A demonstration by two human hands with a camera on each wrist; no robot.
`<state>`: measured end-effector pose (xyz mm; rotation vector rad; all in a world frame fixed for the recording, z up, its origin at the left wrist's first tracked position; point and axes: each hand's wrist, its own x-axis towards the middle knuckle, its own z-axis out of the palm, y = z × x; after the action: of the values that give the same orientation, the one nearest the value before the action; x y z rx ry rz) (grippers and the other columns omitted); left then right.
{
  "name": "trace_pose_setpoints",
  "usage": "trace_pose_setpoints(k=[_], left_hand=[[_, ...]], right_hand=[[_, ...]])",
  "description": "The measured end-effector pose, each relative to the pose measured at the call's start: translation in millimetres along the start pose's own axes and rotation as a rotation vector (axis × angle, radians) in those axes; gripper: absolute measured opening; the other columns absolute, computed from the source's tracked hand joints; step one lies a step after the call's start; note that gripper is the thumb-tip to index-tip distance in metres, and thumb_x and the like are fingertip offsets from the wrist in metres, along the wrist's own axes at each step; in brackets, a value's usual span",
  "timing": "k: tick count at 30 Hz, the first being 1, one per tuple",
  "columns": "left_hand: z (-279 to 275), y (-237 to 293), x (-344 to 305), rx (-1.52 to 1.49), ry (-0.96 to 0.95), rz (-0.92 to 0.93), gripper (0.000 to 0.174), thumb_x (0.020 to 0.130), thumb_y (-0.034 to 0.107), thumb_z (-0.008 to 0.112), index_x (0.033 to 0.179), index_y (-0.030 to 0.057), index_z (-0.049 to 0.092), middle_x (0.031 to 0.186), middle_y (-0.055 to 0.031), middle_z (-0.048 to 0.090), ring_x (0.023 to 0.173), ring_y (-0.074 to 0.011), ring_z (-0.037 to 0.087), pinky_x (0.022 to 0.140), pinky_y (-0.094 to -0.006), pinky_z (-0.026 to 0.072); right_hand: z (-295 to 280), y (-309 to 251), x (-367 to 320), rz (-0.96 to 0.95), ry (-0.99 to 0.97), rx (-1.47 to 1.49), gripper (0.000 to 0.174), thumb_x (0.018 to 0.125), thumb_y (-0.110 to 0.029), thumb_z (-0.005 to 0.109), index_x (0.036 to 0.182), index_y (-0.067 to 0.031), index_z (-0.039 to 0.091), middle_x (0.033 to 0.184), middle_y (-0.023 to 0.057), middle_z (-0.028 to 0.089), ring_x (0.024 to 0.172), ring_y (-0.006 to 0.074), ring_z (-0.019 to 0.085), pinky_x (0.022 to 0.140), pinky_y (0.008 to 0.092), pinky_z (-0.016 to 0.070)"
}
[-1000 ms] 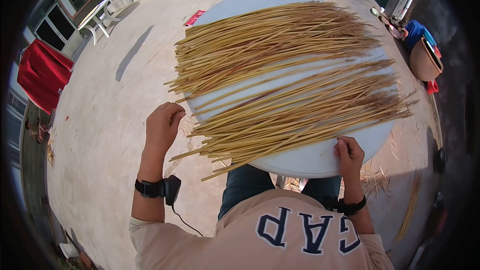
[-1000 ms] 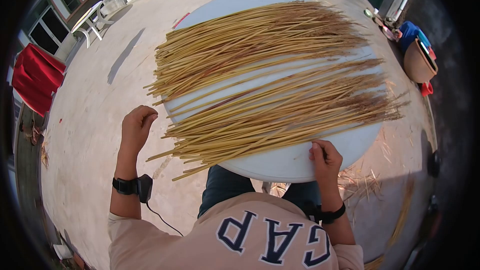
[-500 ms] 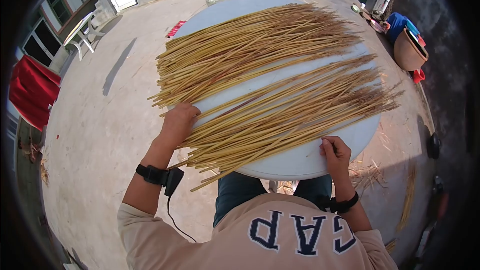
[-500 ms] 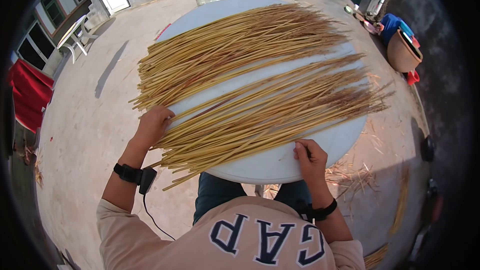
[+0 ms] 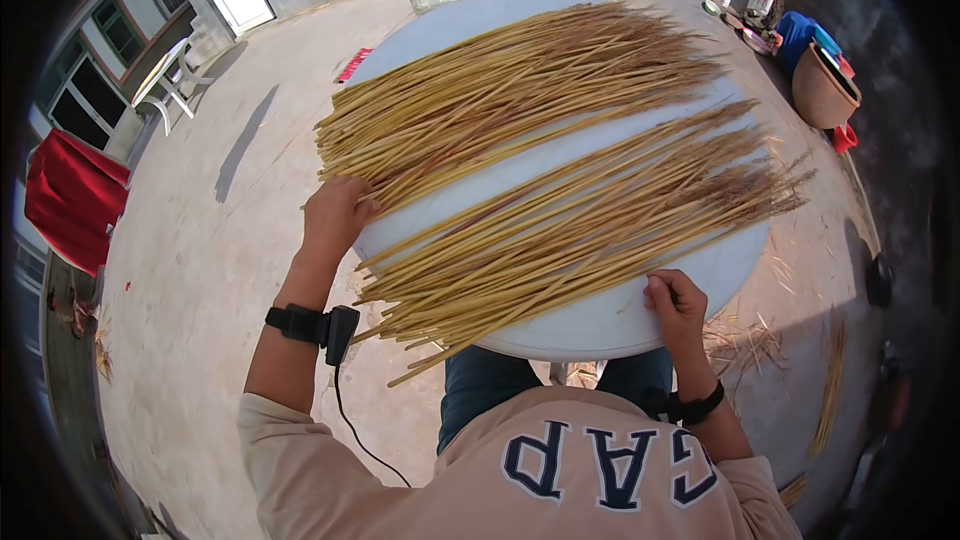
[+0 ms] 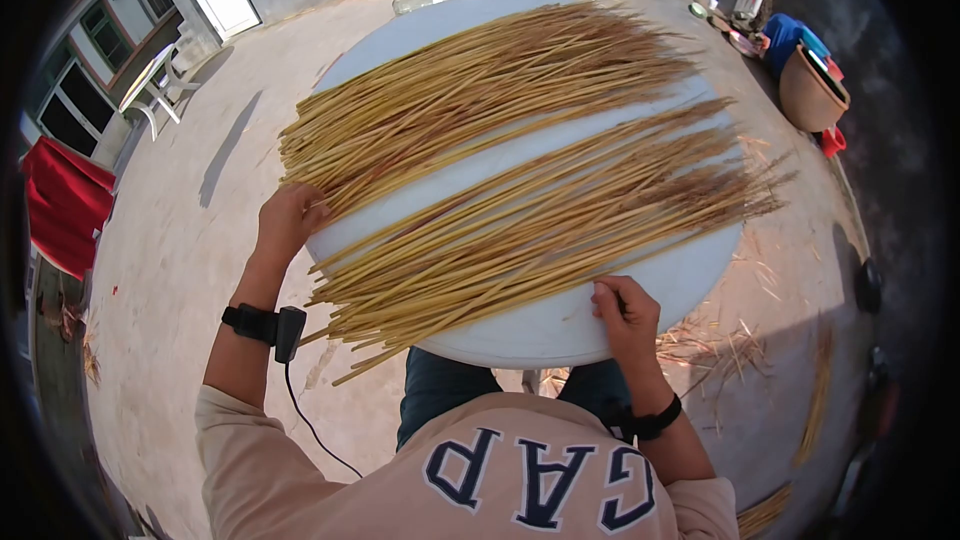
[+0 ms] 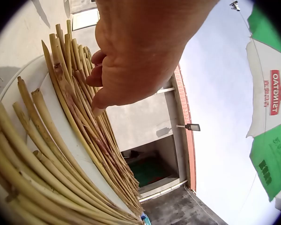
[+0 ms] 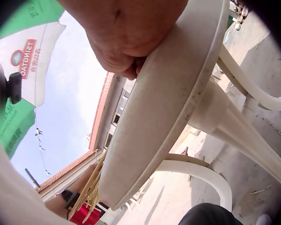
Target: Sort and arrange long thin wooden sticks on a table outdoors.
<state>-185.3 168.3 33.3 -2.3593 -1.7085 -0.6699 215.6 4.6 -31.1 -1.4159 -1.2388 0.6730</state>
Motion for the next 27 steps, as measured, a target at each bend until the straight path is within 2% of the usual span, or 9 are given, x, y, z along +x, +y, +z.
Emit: trace_pose_setpoints(k=[4,6,9,12,19,22,24,25,27], left_hand=[[25.2,-12.9,13.4,0.025,-0.122,0.06,0.014,0.069,0.018,0.066,0.075,0.0074,0.061,0.077,-0.0084,0.06,0.076,-0.0273,0.058,0.064,-0.0384,0.0468],[30.3,-16.8,7.6,0.029,-0.172,-0.064,0.011,0.069,0.016,0.064,0.075,0.0065,0.06,0.077,-0.0105,0.059,0.077,-0.0285,0.057,0.064,-0.0396,0.046],[30.6,-13.7,4.4,0.009,-0.202,-0.102,0.009,0.072,0.013,0.061,0.075,0.0058,0.058,0.077,-0.0121,0.059,0.078,-0.0298,0.057,0.064,-0.0404,0.045],[26.4,-12.5,1.8,0.044,-0.095,-0.09,0.005,0.075,0.01,0.057,0.077,0.0053,0.056,0.078,-0.012,0.059,0.077,-0.0306,0.056,0.064,-0.0408,0.0441],[-13.3,18.8,-8.7,0.024,-0.116,-0.062,0.002,0.077,0.006,0.054,0.079,0.005,0.055,0.079,-0.0121,0.06,0.078,-0.0306,0.056,0.064,-0.0405,0.0438],[-17.5,21.3,-15.2,-0.072,-0.101,-0.027,0.004,0.077,0.005,0.053,0.08,0.005,0.056,0.075,-0.013,0.058,0.074,-0.0282,0.056,0.063,-0.0375,0.0435],[-20.2,24.2,-16.2,-0.368,-0.223,-0.219,0.006,0.079,0.005,0.051,0.081,0.0029,0.057,0.065,-0.0097,0.056,0.064,-0.0212,0.054,0.059,-0.0314,0.0417],[-21.9,24.1,-17.0,-0.362,-0.219,-0.218,0.006,0.079,0.005,0.051,0.081,0.0029,0.057,0.065,-0.0097,0.056,0.064,-0.0212,0.054,0.059,-0.0314,0.0417],[-22.3,24.8,-18.9,-0.77,-0.292,-0.295,0.008,0.08,0.003,0.05,0.08,0.0016,0.058,0.06,-0.003,0.052,0.056,-0.0122,0.047,0.055,-0.0249,0.0376]], right_hand=[[-0.9,1.1,1.1,0.038,0.007,0.024,0.011,0.086,-0.007,0.055,0.089,0.0019,0.059,0.07,0.0026,0.058,0.06,0.0055,0.052,0.056,0.0185,0.0434],[1.1,-0.3,2.2,0.039,-0.005,0.022,0.011,0.086,-0.007,0.055,0.089,0.002,0.059,0.07,0.0029,0.058,0.061,0.0056,0.052,0.056,0.0186,0.0437],[0.4,-1.9,2.8,0.017,0.007,0.02,0.009,0.083,-0.006,0.057,0.087,0.002,0.06,0.068,0.0052,0.059,0.058,0.0076,0.054,0.054,0.0208,0.0438],[-0.7,-0.1,3.1,0.0,-0.004,0.02,0.009,0.083,-0.006,0.057,0.087,0.002,0.06,0.068,0.0053,0.058,0.057,0.0081,0.054,0.053,0.0211,0.0435],[-2.7,-0.9,1.7,-0.014,0.005,0.04,0.009,0.082,-0.006,0.058,0.086,0.0023,0.06,0.068,0.0055,0.058,0.057,0.0085,0.054,0.053,0.0216,0.0435],[-1.7,-0.7,1.3,-0.008,0.009,0.05,0.009,0.082,-0.006,0.058,0.085,0.0024,0.06,0.068,0.0055,0.058,0.057,0.0086,0.054,0.053,0.0217,0.0435],[-2.7,0.9,1.4,-0.009,0.01,0.058,0.009,0.082,-0.006,0.058,0.085,0.0024,0.06,0.068,0.0055,0.058,0.057,0.0086,0.054,0.053,0.0217,0.0435],[-2.3,2.9,1.8,-0.021,0.005,0.073,0.009,0.082,-0.006,0.058,0.085,0.0023,0.06,0.068,0.0056,0.058,0.056,0.0086,0.054,0.053,0.0215,0.0436],[-2.6,3.6,1.9,-0.032,0.001,0.084,0.008,0.082,-0.006,0.058,0.085,0.0022,0.06,0.068,0.0056,0.058,0.056,0.0086,0.055,0.053,0.0213,0.0437]])
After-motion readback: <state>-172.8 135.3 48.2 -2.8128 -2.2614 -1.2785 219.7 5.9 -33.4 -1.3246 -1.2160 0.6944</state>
